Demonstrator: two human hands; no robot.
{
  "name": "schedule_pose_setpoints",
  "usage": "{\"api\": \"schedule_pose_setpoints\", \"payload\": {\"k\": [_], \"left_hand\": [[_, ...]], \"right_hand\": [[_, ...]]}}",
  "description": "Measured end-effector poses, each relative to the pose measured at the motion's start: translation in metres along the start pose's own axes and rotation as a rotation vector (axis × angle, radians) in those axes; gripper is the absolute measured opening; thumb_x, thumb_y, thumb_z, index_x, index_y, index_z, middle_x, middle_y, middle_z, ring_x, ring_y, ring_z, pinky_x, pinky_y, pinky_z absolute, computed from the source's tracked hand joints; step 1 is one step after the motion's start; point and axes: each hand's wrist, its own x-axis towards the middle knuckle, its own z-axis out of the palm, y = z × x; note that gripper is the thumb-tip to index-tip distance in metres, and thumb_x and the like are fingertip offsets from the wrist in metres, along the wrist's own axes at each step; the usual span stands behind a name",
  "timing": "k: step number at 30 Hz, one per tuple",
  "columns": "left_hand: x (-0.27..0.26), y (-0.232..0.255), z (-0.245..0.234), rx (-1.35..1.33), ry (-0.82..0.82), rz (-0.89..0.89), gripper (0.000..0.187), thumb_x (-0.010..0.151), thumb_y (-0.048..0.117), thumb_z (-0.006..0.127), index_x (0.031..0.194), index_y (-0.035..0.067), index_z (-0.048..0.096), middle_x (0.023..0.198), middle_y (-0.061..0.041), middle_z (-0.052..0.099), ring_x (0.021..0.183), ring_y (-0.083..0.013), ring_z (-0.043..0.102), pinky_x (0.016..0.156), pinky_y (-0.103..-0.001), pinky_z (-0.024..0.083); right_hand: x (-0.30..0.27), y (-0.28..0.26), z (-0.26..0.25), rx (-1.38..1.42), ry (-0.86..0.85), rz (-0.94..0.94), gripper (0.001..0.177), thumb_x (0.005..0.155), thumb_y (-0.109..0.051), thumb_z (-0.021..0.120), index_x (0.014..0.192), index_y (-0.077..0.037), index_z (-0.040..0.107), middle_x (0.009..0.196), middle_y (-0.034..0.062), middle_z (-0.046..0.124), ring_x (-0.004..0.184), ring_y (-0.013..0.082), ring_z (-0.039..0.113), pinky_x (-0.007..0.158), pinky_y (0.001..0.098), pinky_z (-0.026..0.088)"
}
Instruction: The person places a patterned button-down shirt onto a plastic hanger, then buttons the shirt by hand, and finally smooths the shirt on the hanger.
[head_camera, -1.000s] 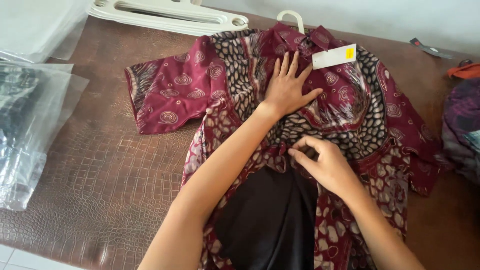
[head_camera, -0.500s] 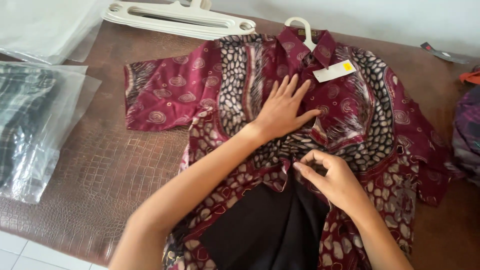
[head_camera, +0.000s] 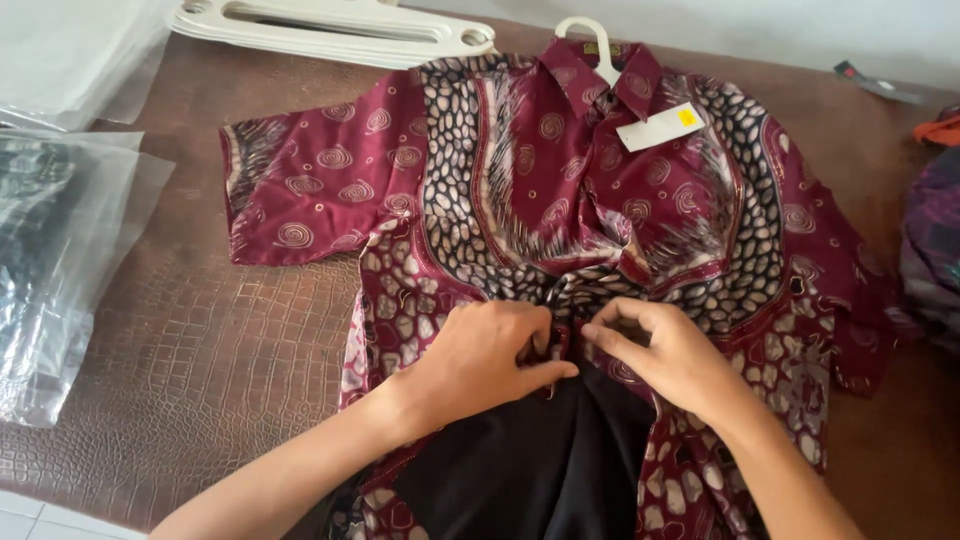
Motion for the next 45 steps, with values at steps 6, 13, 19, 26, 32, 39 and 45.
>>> {"api": "schedule_pose_setpoints", "payload": {"k": [6,13,19,26,32,39,45], "left_hand": [[-0.006,0.01,-0.006,-0.05,-0.124,-0.04,0.041,0.076,0.044,0.083,0.082,0.007,0.067,0.081,-0.007,0.066,0.076,-0.0274,0.069,0.064,-0.041,0.054],[-0.01,0.02,0.008,0.101,-0.044,0.027,0.038,0.079,0.04,0.082,0.085,0.005,0.067,0.088,-0.008,0.061,0.092,-0.0284,0.064,0.068,-0.043,0.052],[-0.005,0.015,0.007,-0.226,0.02,0.018,0.02,0.089,0.023,0.078,0.093,0.005,0.071,0.085,-0.009,0.07,0.077,-0.0266,0.071,0.067,-0.038,0.056],[0.006,0.01,0.004,-0.626,-0.044,-0.325,0.015,0.091,0.014,0.074,0.096,0.002,0.067,0.076,-0.005,0.075,0.058,-0.0096,0.071,0.05,-0.026,0.056],[0.004,0.012,0.012,-0.672,-0.059,-0.313,0.016,0.091,0.015,0.076,0.092,0.001,0.068,0.073,-0.004,0.073,0.055,-0.0086,0.068,0.048,-0.025,0.053],[0.0,0.005,0.021,-0.534,0.012,-0.193,0.014,0.089,0.012,0.077,0.089,0.001,0.069,0.07,-0.005,0.073,0.053,-0.0092,0.067,0.048,-0.024,0.051],[0.0,0.009,0.018,-0.661,-0.041,-0.299,0.013,0.092,0.013,0.075,0.091,0.001,0.068,0.069,-0.003,0.072,0.052,-0.0078,0.067,0.047,-0.024,0.051]], "right_hand": [[-0.01,0.028,0.013,0.17,0.078,0.037,0.021,0.091,-0.021,0.073,0.094,-0.001,0.075,0.079,0.0032,0.073,0.072,0.009,0.062,0.066,0.0288,0.052],[-0.017,0.02,0.009,0.176,0.048,0.131,0.019,0.088,-0.018,0.074,0.097,-0.002,0.077,0.079,0.0029,0.075,0.069,0.01,0.063,0.064,0.0275,0.052],[-0.02,0.027,0.009,0.227,0.156,-0.061,0.016,0.09,-0.015,0.072,0.097,0.0,0.074,0.087,0.0024,0.073,0.08,0.0086,0.066,0.073,0.0254,0.053],[-0.025,0.03,0.016,0.328,0.123,0.025,0.014,0.09,-0.011,0.072,0.101,-0.001,0.073,0.079,0.0011,0.067,0.069,0.0083,0.057,0.062,0.0246,0.046],[-0.022,0.035,0.02,0.334,0.098,-0.042,0.013,0.09,-0.011,0.072,0.098,-0.001,0.071,0.081,-0.0006,0.067,0.074,0.0058,0.059,0.066,0.0224,0.05],[-0.03,0.022,0.02,0.276,0.343,0.015,0.01,0.092,-0.012,0.072,0.096,-0.003,0.072,0.079,0.0054,0.07,0.069,0.0111,0.061,0.062,0.0269,0.049],[-0.036,-0.008,0.03,-0.068,0.472,-0.421,0.016,0.084,-0.003,0.076,0.096,-0.001,0.066,0.093,0.0051,0.074,0.085,0.0134,0.073,0.076,0.0289,0.056]]}}
